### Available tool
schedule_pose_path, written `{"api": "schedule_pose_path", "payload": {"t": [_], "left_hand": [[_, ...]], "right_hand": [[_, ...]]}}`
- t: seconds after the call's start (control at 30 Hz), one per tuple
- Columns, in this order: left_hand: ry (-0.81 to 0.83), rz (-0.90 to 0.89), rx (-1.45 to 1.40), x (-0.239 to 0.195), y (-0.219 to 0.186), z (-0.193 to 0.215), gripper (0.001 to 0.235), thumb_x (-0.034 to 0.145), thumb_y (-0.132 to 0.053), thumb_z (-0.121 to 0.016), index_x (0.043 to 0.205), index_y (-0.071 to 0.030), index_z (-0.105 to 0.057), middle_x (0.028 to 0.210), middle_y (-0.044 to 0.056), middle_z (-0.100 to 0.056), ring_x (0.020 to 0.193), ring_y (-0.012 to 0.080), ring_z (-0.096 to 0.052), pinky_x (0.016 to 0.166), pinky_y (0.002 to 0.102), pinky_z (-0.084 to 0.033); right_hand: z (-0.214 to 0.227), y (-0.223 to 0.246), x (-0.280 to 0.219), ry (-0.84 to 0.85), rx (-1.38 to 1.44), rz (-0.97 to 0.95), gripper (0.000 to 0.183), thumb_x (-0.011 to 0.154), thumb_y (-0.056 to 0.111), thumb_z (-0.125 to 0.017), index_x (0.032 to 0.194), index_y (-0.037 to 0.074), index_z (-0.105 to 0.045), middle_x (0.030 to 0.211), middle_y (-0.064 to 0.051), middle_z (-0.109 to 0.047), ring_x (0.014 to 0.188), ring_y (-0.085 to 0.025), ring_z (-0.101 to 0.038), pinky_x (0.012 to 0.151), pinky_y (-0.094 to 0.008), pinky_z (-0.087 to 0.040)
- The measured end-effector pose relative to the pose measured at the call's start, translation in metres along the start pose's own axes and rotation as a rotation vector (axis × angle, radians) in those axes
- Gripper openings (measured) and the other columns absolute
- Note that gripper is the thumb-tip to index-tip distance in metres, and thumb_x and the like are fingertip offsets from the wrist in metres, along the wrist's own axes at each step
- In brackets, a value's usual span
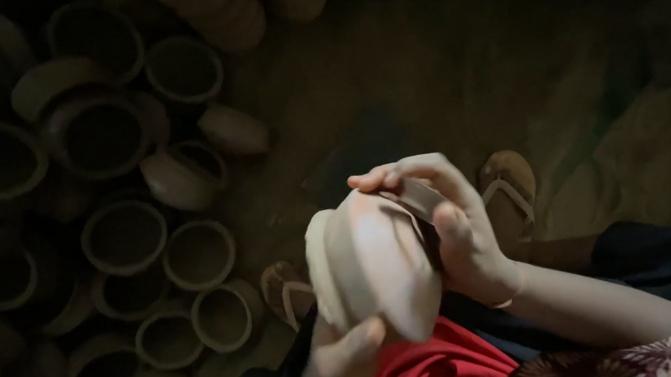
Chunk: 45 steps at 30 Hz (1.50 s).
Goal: The person picks up a clay pot and carefully attaches a small clay handle to its side. They then smooth the joint with their fingers before setting the pot down.
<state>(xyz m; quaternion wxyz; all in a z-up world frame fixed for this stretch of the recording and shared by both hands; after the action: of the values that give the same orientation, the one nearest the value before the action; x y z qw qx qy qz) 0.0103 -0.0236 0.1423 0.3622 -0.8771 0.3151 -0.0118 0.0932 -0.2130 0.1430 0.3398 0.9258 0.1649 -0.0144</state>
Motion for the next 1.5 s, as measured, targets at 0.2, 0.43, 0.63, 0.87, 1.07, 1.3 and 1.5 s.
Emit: {"api": "schedule_pose_path", "payload": {"t": [0.2,0.43,0.63,0.87,1.07,1.3,1.5], "left_hand": [[-0.143,0.053,-0.324,-0.018,0.010,0.020,0.087,0.095,-0.016,-0.078,0.161,0.001,-0.024,0.153,0.021,-0.043,0.141,0.0353,-0.045,0.118,0.053,-0.039],[-0.033,0.024,-0.586,-0.002,-0.018,-0.013,0.101,0.091,-0.032,-0.080,0.165,-0.009,-0.014,0.164,0.015,-0.034,0.151,0.0311,-0.037,0.125,0.050,-0.035],[0.037,0.171,-0.172,-0.001,-0.026,-0.030,0.103,0.093,-0.021,-0.077,0.167,-0.015,-0.005,0.169,0.012,-0.027,0.160,0.0267,-0.028,0.132,0.049,-0.026],[0.082,0.169,0.119,0.005,-0.027,-0.049,0.085,0.098,-0.020,-0.067,0.165,-0.015,-0.016,0.171,0.003,-0.025,0.164,0.0175,-0.021,0.135,0.042,-0.013],[0.126,0.472,0.373,-0.002,0.013,-0.006,0.057,0.102,-0.028,-0.067,0.149,-0.005,-0.044,0.143,0.010,-0.049,0.138,0.0232,-0.044,0.120,0.043,-0.034],[0.102,0.153,0.325,0.012,-0.016,-0.007,0.078,0.097,-0.023,-0.076,0.161,-0.006,-0.035,0.166,0.012,-0.040,0.160,0.0243,-0.035,0.134,0.045,-0.027],[-0.050,0.062,-0.099,0.013,-0.034,-0.024,0.112,0.083,-0.033,-0.084,0.167,-0.005,-0.015,0.171,0.013,-0.026,0.163,0.0252,-0.023,0.136,0.044,-0.016]], "right_hand": [[-0.003,0.013,-0.013,0.174,-0.582,0.329,0.054,0.101,0.050,-0.064,0.126,0.003,-0.055,0.134,-0.028,-0.062,0.139,-0.041,-0.056,0.123,-0.058,-0.045],[0.005,0.001,-0.021,0.469,-0.655,0.548,0.052,0.102,0.048,-0.062,0.145,0.018,-0.059,0.156,-0.038,-0.041,0.157,-0.050,-0.029,0.131,-0.060,-0.026],[0.011,-0.016,-0.035,0.455,-0.519,0.497,0.049,0.106,0.046,-0.059,0.151,0.025,-0.058,0.160,-0.041,-0.040,0.156,-0.053,-0.032,0.130,-0.062,-0.028],[0.005,-0.024,-0.046,0.395,-0.401,0.514,0.049,0.108,0.046,-0.055,0.149,0.019,-0.059,0.155,-0.041,-0.047,0.154,-0.052,-0.039,0.128,-0.061,-0.024],[0.003,-0.012,-0.041,0.350,-0.449,0.294,0.054,0.106,0.046,-0.058,0.145,0.009,-0.056,0.152,-0.035,-0.049,0.146,-0.046,-0.050,0.125,-0.057,-0.033],[-0.006,0.013,-0.017,0.032,-0.337,-0.028,0.085,0.101,0.057,-0.060,0.156,-0.005,-0.042,0.154,-0.029,-0.055,0.146,-0.038,-0.053,0.124,-0.051,-0.041],[0.007,-0.002,-0.023,0.337,-0.600,0.486,0.075,0.102,0.051,-0.063,0.147,-0.009,-0.054,0.140,-0.031,-0.066,0.143,-0.041,-0.057,0.129,-0.052,-0.037]]}}
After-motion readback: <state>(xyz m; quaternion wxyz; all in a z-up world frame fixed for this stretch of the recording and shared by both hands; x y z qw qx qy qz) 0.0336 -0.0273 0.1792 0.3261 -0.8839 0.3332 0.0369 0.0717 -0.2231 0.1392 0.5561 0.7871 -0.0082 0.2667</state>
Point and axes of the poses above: each hand's wrist, its own x-axis towards the middle knuckle, its own z-axis out of the back of the hand, y = z × x, the point moved 1 cm from there along x, towards the middle knuckle
